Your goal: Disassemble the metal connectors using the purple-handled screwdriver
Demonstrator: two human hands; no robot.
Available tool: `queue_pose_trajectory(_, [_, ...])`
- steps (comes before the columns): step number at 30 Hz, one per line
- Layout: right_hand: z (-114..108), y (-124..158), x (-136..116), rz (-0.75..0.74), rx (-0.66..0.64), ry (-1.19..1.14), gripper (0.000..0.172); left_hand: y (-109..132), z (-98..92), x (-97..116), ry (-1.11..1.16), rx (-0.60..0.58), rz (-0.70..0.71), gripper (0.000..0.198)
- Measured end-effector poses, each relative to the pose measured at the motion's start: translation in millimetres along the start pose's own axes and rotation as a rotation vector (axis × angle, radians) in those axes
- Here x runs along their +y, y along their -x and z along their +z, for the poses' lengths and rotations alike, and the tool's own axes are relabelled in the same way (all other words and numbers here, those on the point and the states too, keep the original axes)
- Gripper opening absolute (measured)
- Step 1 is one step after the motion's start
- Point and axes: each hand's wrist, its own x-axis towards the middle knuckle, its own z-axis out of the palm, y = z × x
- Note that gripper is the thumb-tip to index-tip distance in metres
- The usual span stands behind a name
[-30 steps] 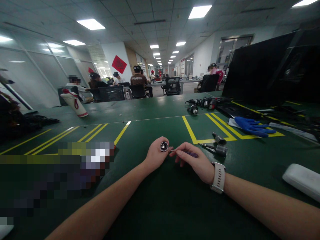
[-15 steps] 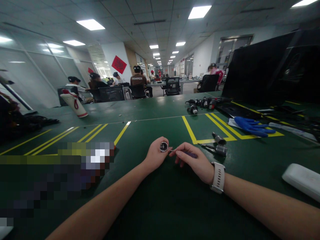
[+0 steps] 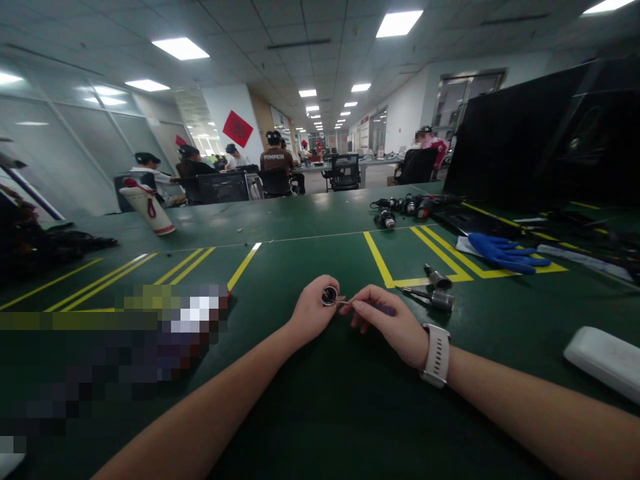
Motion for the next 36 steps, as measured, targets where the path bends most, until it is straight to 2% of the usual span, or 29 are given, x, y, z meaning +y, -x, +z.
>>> queue_pose_trajectory(6, [-0.6,0.2,0.1,-0.011,-0.016,-0.007,0.014,-0.8,-0.7,-1.2,0.095,-0.009,-0.025,0.014])
queue_pose_trajectory(14, [-1.9,2.9,-4.3,-0.034,0.006,-0.050,0.013,-1.7,-0.9,-2.6,0.140,0.058,-0.073,0.016])
queue_pose_trajectory(21, [-2.1,0.4,-3.1,-0.001,0.018,-0.040,0.020,0.0,-1.1,-1.5,0.091,0.010,-0.019,0.012])
queue_pose_trajectory(27, [-1.3,-1.2,-0.1,0.043,0.068,-0.148,0.028,0.3,-0.3,-0.7,0.046,0.021,0.012,0.011])
queue_pose_trajectory(36, [-2.4,-0.4,-0.5,0.061,0.027,-0.172,0.020,0.2,-0.3,-1.2,0.057,0.016,0.002,0.011])
